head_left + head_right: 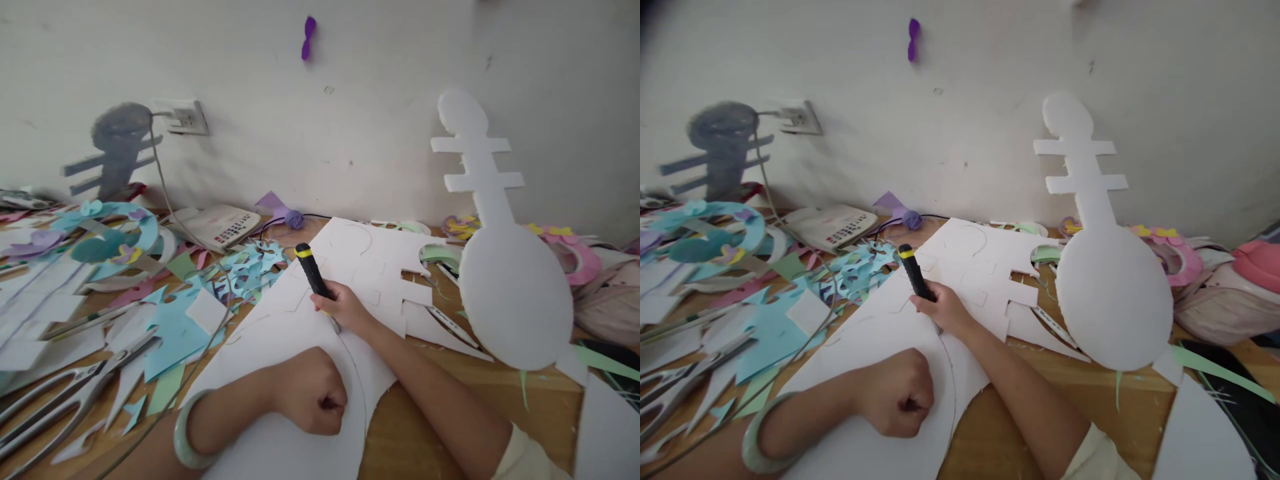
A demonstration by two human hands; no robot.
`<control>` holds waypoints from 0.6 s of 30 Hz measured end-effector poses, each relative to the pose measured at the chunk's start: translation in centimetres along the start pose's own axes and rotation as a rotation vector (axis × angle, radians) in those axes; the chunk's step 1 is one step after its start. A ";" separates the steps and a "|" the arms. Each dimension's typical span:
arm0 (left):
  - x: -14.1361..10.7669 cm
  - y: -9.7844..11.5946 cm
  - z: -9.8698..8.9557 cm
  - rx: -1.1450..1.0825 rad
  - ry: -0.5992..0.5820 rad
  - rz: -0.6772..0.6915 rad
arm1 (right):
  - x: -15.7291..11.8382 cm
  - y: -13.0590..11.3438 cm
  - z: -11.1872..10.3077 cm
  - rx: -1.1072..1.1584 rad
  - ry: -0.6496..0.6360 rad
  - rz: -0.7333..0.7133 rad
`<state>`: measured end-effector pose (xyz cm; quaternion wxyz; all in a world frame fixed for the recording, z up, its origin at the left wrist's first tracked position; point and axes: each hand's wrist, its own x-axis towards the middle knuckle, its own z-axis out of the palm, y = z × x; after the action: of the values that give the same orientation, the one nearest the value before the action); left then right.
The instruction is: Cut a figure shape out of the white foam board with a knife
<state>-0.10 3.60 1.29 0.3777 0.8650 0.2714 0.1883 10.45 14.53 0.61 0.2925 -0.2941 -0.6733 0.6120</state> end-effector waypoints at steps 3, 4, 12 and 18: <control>-0.1 0.0 0.0 -0.001 0.024 0.015 | 0.0 0.1 0.1 0.044 0.013 0.010; -0.1 0.0 0.0 -0.004 0.029 0.021 | 0.0 0.1 0.1 0.057 0.016 0.014; 0.0 0.2 -0.2 -0.010 0.000 0.003 | -0.2 -0.3 0.2 0.060 -0.028 -0.005; -0.1 0.4 -0.3 -0.007 -0.005 -0.009 | -0.8 -0.5 0.2 -0.045 -0.037 -0.068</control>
<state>-0.18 3.53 1.81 0.3825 0.8628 0.2738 0.1854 10.80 13.81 1.05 0.2941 -0.2663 -0.7019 0.5916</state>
